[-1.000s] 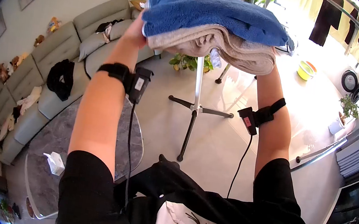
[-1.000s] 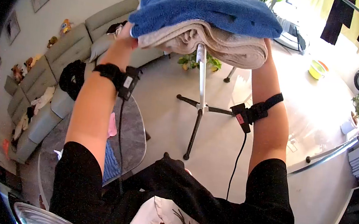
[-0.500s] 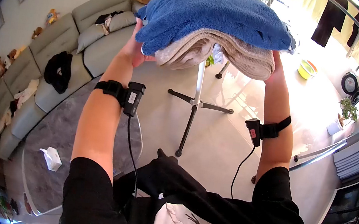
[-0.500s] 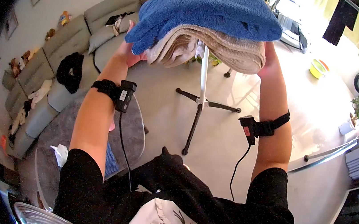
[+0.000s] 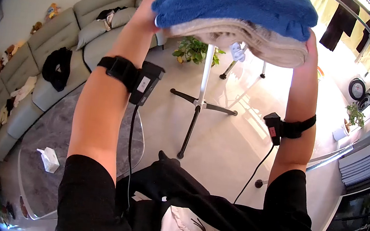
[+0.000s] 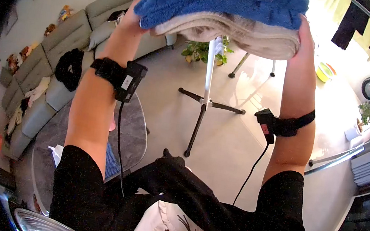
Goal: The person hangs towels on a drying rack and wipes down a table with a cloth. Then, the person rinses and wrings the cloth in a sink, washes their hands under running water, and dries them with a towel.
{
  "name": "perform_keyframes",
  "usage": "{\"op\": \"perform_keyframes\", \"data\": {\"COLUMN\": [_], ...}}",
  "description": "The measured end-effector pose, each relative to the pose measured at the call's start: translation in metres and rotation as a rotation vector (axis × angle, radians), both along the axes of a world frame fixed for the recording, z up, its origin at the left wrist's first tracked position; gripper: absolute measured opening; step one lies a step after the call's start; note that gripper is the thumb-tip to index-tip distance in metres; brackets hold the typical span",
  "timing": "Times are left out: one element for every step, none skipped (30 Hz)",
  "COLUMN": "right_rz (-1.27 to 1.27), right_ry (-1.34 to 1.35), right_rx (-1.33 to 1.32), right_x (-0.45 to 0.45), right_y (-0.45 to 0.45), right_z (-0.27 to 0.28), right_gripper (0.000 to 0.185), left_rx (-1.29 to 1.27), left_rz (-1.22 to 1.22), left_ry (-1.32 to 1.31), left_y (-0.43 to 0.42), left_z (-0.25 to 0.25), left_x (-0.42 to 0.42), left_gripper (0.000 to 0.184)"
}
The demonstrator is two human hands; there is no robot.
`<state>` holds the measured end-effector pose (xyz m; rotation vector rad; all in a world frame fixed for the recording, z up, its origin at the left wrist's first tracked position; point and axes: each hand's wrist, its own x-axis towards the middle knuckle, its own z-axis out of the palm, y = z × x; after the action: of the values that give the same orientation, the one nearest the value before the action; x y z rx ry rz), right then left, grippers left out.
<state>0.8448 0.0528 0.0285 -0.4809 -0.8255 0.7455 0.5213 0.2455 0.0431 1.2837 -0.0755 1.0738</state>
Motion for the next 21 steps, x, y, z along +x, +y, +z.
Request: {"op": "perform_keyframes", "data": {"right_rz": [-0.036,-0.074,-0.023,0.027,0.056,0.264,0.233,0.201,0.242,0.281,0.321,0.302,0.284,0.268,0.213,0.159,0.103,0.048,0.053,0.057,0.062], "right_ry": [0.029,0.056,0.028,-0.002,0.053,-0.039,-0.042,-0.043,-0.031,-0.018,-0.006,0.000,0.005,0.008,-0.044,0.014,0.073,0.131,0.158,0.185,0.212], "right_rx": [-0.061,-0.122,-0.126,-0.128,-0.290,-0.133,-0.166,-0.199,-0.156,-0.113,-0.073,-0.075,-0.074,-0.072,-0.050,-0.091,-0.133,-0.174,-0.193,-0.213,-0.233], "right_x": [0.001,0.002,0.007,0.012,0.015,0.011,0.004,-0.001,-0.008,-0.014,-0.017,-0.017,-0.016,-0.017,-0.026,-0.034,-0.039,-0.042,-0.042,-0.038,-0.036], "right_y": [0.000,0.000,0.002,0.006,0.011,0.013,0.017,0.021,0.020,0.017,0.015,0.013,0.012,0.013,0.008,0.005,0.002,-0.001,-0.004,-0.007,-0.008], "right_z": [-0.005,-0.013,-0.032,-0.056,-0.075,-0.092,-0.104,-0.113,-0.114,-0.113,-0.112,-0.112,-0.112,-0.110,-0.105,-0.100,-0.096,-0.094,-0.095,-0.098,-0.100], "right_gripper": [0.042,0.042,0.043,0.044,0.045,0.041,0.040,0.038,0.038,0.038,0.037,0.038,0.039,0.039,0.044,0.049,0.054,0.059,0.063,0.067,0.071], "left_rx": [0.085,-0.002,-0.091,-0.176,-0.195,-0.184,-0.216,-0.249,-0.250,-0.249,-0.250,-0.268,-0.282,-0.296,-0.299,-0.302,-0.305,-0.289,-0.274,-0.259,-0.242], "left_rz": [0.054,0.028,0.000,-0.029,0.069,0.142,0.116,0.089,0.134,0.177,0.220,0.209,0.199,0.191,0.192,0.192,0.192,0.216,0.240,0.263,0.292], "left_ry": [0.034,0.122,0.207,0.291,0.388,0.562,0.692,0.823,0.746,0.669,0.591,0.600,0.609,0.615,0.664,0.714,0.763,0.739,0.714,0.692,0.654], "left_y": [0.005,0.005,0.006,0.003,-0.019,-0.023,-0.021,-0.019,-0.025,-0.034,-0.040,-0.043,-0.046,-0.046,-0.044,-0.041,-0.036,-0.024,-0.006,0.005,0.006], "left_z": [0.002,-0.003,-0.011,-0.016,-0.025,-0.036,-0.045,-0.052,-0.054,-0.055,-0.055,-0.055,-0.054,-0.053,-0.052,-0.052,-0.053,-0.060,-0.071,-0.076,-0.074], "left_x": [0.004,0.006,0.008,0.010,0.011,0.010,0.012,0.013,0.015,0.019,0.020,0.018,0.016,0.015,0.013,0.012,0.012,0.013,0.014,0.014,0.011], "left_gripper": [0.048,0.049,0.050,0.051,0.058,0.058,0.060,0.061,0.061,0.060,0.059,0.058,0.057,0.056,0.055,0.055,0.054,0.066,0.080,0.095,0.099]}}
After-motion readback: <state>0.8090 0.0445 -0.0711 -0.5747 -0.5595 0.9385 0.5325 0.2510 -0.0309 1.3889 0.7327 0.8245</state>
